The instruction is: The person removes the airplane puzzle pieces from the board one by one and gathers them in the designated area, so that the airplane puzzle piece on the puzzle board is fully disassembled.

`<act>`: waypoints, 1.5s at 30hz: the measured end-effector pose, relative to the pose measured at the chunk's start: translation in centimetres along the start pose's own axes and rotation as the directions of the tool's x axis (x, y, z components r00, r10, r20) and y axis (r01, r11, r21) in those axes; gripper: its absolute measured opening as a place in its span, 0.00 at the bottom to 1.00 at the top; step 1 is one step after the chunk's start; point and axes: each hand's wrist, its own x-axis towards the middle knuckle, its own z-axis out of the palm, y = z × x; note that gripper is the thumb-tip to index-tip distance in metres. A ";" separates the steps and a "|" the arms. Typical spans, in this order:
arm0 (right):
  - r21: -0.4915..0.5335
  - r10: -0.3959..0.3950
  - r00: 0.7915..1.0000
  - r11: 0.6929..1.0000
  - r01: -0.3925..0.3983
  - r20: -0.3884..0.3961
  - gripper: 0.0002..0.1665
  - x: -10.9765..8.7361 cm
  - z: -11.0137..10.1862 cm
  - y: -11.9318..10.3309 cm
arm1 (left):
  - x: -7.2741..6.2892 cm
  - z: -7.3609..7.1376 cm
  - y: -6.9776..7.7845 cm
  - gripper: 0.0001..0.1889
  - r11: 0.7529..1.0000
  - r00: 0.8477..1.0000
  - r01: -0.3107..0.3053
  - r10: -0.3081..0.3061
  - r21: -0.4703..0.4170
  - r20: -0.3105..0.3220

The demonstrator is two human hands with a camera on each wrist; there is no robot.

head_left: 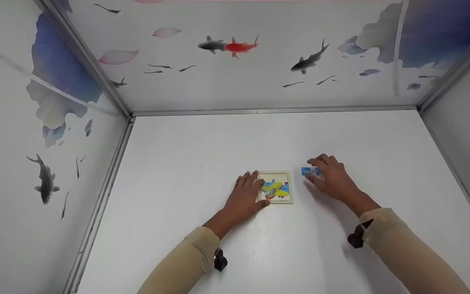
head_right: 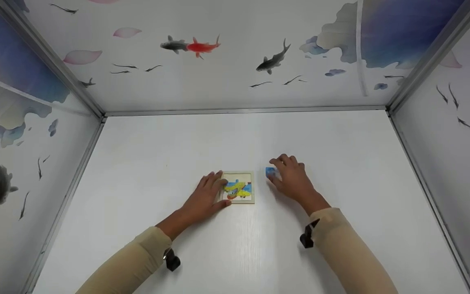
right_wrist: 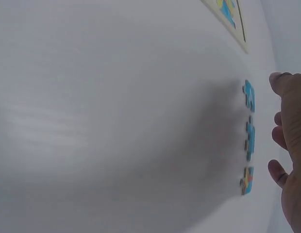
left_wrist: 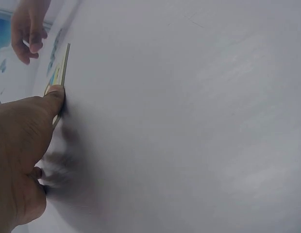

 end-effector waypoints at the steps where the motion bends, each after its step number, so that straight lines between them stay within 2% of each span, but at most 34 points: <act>1: 0.000 -0.011 1.000 1.000 0.011 0.002 0.31 0.1 0.2 -0.4 | 0.0 0.0 0.0 0.41 1.000 1.000 0.004 -0.004 0.002 0.004; 9: 0.039 -0.126 0.992 0.991 0.126 0.009 0.27 0.3 2.5 -3.6 | 0.3 -0.1 -0.2 0.49 0.997 1.000 0.015 -0.016 0.073 0.021; 16: 0.013 -0.219 0.975 0.976 0.219 0.037 0.24 0.4 4.4 -6.1 | 0.4 -0.4 -0.3 0.51 0.997 0.998 0.044 -0.046 0.062 0.041; 21: 0.003 -0.250 0.967 0.968 0.250 0.058 0.23 0.6 5.1 -7.4 | 0.5 -0.5 -0.5 0.50 0.997 0.999 0.032 -0.034 0.067 0.030; 27: -0.007 -0.247 0.966 0.969 0.248 0.081 0.23 0.9 5.6 -8.3 | 0.2 -0.7 -0.4 0.50 0.999 0.999 0.027 -0.028 0.046 0.028; 39: -0.069 -0.203 0.975 0.975 0.209 0.085 0.28 1.4 5.4 -9.5 | 0.3 -0.7 -0.4 0.51 0.998 1.000 0.013 -0.014 0.064 0.015; 45: -0.077 -0.199 0.975 0.975 0.207 0.099 0.27 1.5 5.6 -9.9 | 0.1 -0.8 -0.2 0.50 0.999 0.999 0.033 -0.035 0.036 0.029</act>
